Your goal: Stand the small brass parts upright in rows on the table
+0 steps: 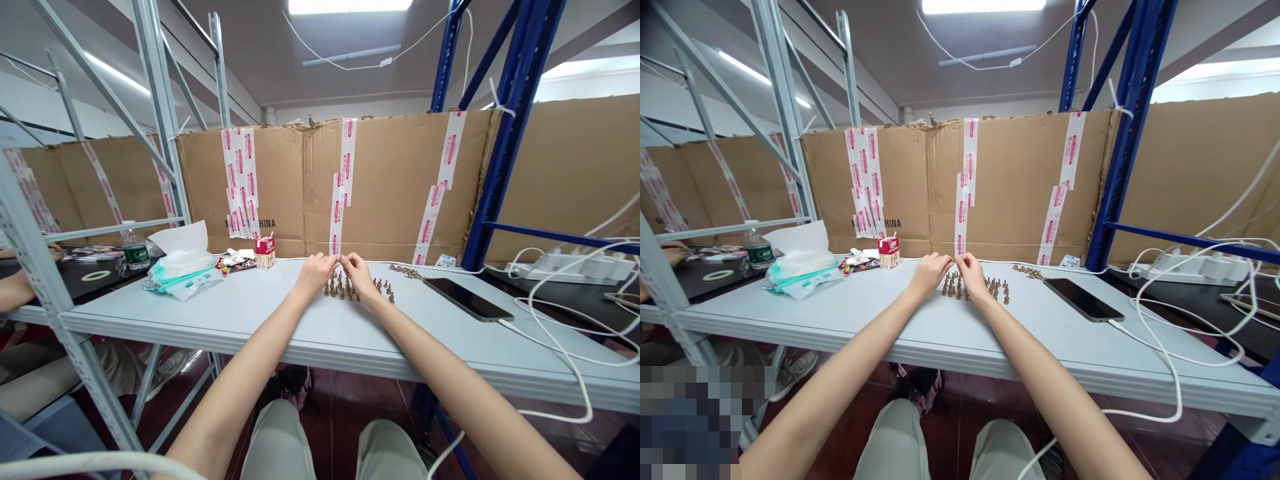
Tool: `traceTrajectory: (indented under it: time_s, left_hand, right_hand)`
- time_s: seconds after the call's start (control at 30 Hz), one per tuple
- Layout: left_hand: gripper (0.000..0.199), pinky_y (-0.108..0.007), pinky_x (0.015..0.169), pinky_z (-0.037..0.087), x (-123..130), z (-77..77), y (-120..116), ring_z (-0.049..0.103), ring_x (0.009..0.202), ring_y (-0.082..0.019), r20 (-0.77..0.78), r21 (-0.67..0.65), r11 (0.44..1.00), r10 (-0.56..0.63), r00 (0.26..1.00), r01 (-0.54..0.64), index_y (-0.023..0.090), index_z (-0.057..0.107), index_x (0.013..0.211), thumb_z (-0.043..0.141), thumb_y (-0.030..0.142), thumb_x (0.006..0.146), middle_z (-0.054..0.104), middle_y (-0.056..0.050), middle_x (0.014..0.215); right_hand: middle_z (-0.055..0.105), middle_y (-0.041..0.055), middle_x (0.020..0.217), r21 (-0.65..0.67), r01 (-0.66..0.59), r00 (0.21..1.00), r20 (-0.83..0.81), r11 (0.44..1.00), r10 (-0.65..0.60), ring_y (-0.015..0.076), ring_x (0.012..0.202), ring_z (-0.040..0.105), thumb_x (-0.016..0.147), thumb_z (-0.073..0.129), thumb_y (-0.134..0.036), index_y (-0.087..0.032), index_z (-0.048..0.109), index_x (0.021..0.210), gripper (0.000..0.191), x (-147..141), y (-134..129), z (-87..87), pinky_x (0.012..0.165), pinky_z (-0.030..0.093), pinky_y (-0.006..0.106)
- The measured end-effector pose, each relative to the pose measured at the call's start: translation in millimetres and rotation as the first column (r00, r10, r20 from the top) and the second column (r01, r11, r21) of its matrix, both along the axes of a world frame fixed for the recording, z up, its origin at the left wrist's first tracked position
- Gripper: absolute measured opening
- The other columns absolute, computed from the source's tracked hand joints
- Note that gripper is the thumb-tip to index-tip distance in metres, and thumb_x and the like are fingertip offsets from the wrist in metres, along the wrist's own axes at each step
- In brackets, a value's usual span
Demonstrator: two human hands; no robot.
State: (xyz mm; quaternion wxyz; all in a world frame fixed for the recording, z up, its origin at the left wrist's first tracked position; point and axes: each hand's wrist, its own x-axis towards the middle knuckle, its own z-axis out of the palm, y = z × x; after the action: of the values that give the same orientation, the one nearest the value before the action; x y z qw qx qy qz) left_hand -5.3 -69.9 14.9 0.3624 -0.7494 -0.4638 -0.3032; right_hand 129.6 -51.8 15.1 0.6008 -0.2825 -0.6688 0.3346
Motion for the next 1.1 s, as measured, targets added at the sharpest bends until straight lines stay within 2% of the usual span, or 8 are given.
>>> traceTrajectory:
  time_s: [0.07,0.23,0.5,0.7,0.93,1.1]
  left_hand:
    - [0.035,-0.028,0.063,0.029,0.3,0.0,0.1,0.049,0.072,-0.016,-0.001,0.004,1.0,0.005,1.0,-0.005,0.018,0.052,0.08,0.024,0.034,0.093,0.056,-0.003,0.071]
    - [0.031,-0.028,0.064,0.029,-0.5,-1.1,1.9,0.05,0.073,-0.015,-0.009,0.028,1.0,-0.015,1.0,0.015,0.018,0.05,0.095,0.03,0.04,0.09,0.058,-0.003,0.076]
    - [0.036,-0.03,0.064,0.027,0.1,-0.7,1.9,0.05,0.073,-0.016,-0.031,-0.005,1.0,-0.008,0.999,0.008,0.017,0.052,0.08,0.023,0.034,0.093,0.058,-0.004,0.071]
    - [0.032,-0.029,0.066,0.028,0.1,0.4,-0.5,0.051,0.076,-0.016,-0.007,0.013,1.0,-0.02,1.0,0.02,0.017,0.05,0.098,0.028,0.04,0.091,0.059,-0.004,0.079]
    - [0.035,-0.03,0.066,0.027,0.1,-0.7,1.7,0.051,0.073,-0.016,-0.023,-0.001,1.0,-0.004,1.0,0.003,0.017,0.052,0.082,0.023,0.033,0.093,0.059,-0.004,0.071]
    - [0.031,-0.029,0.067,0.028,-0.2,-0.5,0.7,0.051,0.074,-0.015,0.0,0.004,1.0,-0.028,1.0,0.028,0.017,0.049,0.098,0.028,0.04,0.091,0.059,-0.003,0.076]
  right_hand:
    - [0.036,-0.0048,0.052,0.011,0.001,1.0,-0.001,1.0,-0.001,0.01,0.05,0.031,0.069,0.054,-0.055,-0.021,0.042,0.06,0.038,-0.1,-0.2,-0.1,0.048,0.026,0.024]
    - [0.035,-0.0052,0.052,0.007,0.003,1.0,-0.001,1.0,-0.003,0.0101,0.05,0.031,0.07,0.054,-0.053,-0.02,0.044,0.061,0.036,1.1,0.5,-0.2,0.048,0.026,0.024]
    - [0.036,-0.0052,0.052,0.013,0.004,1.0,0.007,1.0,-0.004,0.0103,0.051,0.031,0.07,0.054,-0.052,-0.02,0.045,0.061,0.034,0.0,2.7,-1.3,0.049,0.026,0.024]
    - [0.037,-0.0049,0.053,0.034,0.018,1.0,-0.002,0.999,-0.018,0.0104,0.051,0.031,0.071,0.054,-0.05,-0.02,0.044,0.06,0.033,1.5,2.4,-0.8,0.05,0.027,0.024]
    - [0.037,-0.0048,0.054,0.039,0.031,0.999,0.01,0.999,-0.032,0.0103,0.052,0.031,0.071,0.054,-0.048,-0.02,0.045,0.061,0.032,0.7,2.3,-0.5,0.05,0.027,0.024]
    - [0.037,-0.0049,0.054,0.041,0.033,0.999,-0.004,0.999,-0.033,0.0104,0.053,0.032,0.072,0.054,-0.047,-0.02,0.044,0.061,0.031,1.2,2.7,-0.7,0.051,0.028,0.024]
